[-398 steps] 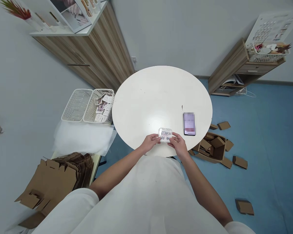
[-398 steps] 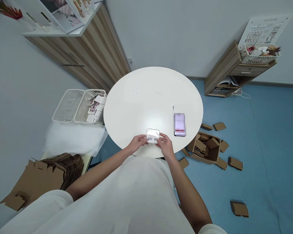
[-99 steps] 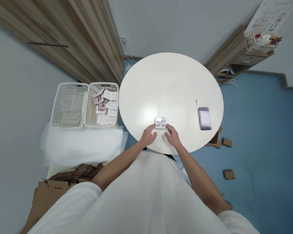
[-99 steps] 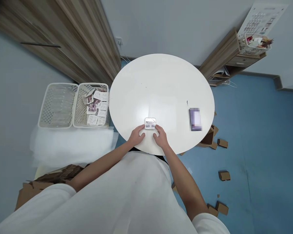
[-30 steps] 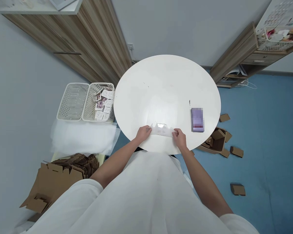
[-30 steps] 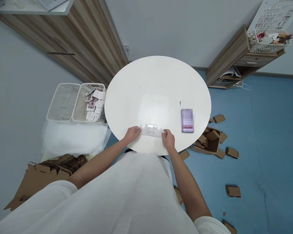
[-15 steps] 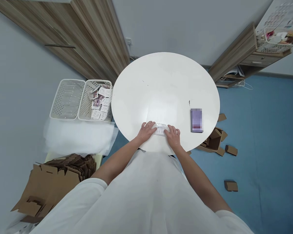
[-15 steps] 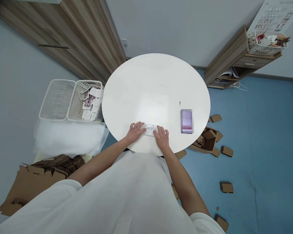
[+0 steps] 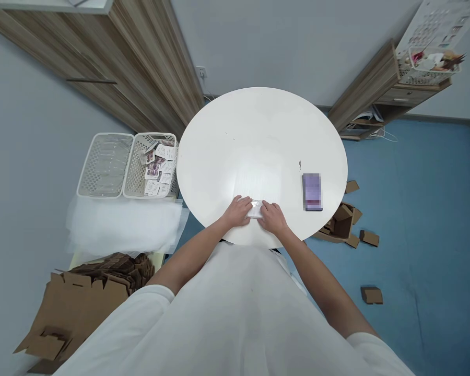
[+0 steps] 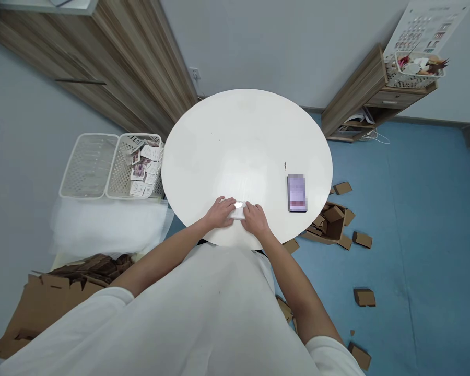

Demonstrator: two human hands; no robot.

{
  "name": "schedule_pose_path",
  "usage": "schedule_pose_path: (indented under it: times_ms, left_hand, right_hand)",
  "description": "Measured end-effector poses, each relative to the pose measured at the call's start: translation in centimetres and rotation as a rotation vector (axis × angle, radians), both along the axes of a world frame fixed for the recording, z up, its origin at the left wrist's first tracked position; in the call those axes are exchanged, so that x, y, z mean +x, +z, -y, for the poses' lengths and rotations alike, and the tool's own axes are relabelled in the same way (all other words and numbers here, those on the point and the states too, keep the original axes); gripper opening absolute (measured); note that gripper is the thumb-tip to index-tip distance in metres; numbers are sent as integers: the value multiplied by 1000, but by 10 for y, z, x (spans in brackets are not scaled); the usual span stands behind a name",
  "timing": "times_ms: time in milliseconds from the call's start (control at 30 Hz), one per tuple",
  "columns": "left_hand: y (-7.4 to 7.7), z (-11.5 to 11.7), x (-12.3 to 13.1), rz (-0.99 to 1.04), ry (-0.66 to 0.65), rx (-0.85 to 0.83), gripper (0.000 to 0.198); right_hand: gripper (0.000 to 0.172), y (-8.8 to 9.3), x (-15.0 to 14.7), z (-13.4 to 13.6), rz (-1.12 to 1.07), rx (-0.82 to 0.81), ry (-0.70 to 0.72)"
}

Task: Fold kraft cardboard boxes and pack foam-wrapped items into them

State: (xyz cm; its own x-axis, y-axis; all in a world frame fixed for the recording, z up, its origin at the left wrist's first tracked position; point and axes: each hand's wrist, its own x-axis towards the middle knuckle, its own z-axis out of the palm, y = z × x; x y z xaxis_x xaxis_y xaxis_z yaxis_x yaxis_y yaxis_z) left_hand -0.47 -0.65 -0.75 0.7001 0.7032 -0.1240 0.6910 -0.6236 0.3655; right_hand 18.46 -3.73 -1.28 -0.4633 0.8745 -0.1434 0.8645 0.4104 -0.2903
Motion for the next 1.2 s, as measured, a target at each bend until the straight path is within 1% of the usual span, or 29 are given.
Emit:
schedule_pose_path:
  times_ms: [100, 167, 267, 367, 467, 533, 600, 667, 733, 867, 933, 1033, 1100, 1200]
  left_hand:
    - [8, 5, -2, 38, -6, -125, 35]
    - [14, 7, -3, 55, 5, -233, 31]
    - [20, 5, -4, 94, 82, -341, 25]
    - [24, -5, -6, 140, 201, -407, 28]
    - [23, -15, -11, 169, 315, -524, 35]
    - [18, -19, -16, 196, 361, -611, 35]
    - [11, -21, -20, 235, 408, -654, 34]
    - [3, -21, -23, 273, 470, -665, 32]
    - [-4, -21, -24, 292, 535, -669, 29]
    - [-11, -24, -25, 266, 634, -678, 25]
    - [-11, -25, -24, 233, 664, -683, 23]
    - [-9, -25, -23, 165, 699, -664, 21]
    - [-7, -24, -21, 106, 719, -599, 20]
    - [-5, -22, -16, -10, 711, -438, 25]
  right_hand:
    - [24, 9, 3, 7, -63, -123, 4]
    - [22, 16, 6, 11, -112, -195, -15]
    - [19, 22, 11, 10, -201, -245, -63]
    - [23, 23, 15, -3, -309, -278, -148]
    - [27, 20, 17, -19, -404, -379, -277]
    - [29, 17, 18, -27, -460, -486, -349]
    - [29, 13, 19, -32, -519, -555, -407]
    - [29, 9, 19, -35, -562, -576, -443]
    - [28, 5, 21, -36, -579, -576, -452]
    - [28, -3, 26, -38, -568, -555, -404]
    - [30, -7, 28, -39, -532, -520, -388]
    - [31, -12, 29, -39, -482, -479, -407]
    - [31, -14, 28, -38, -474, -457, -438]
    - [31, -16, 24, -35, -422, -396, -487]
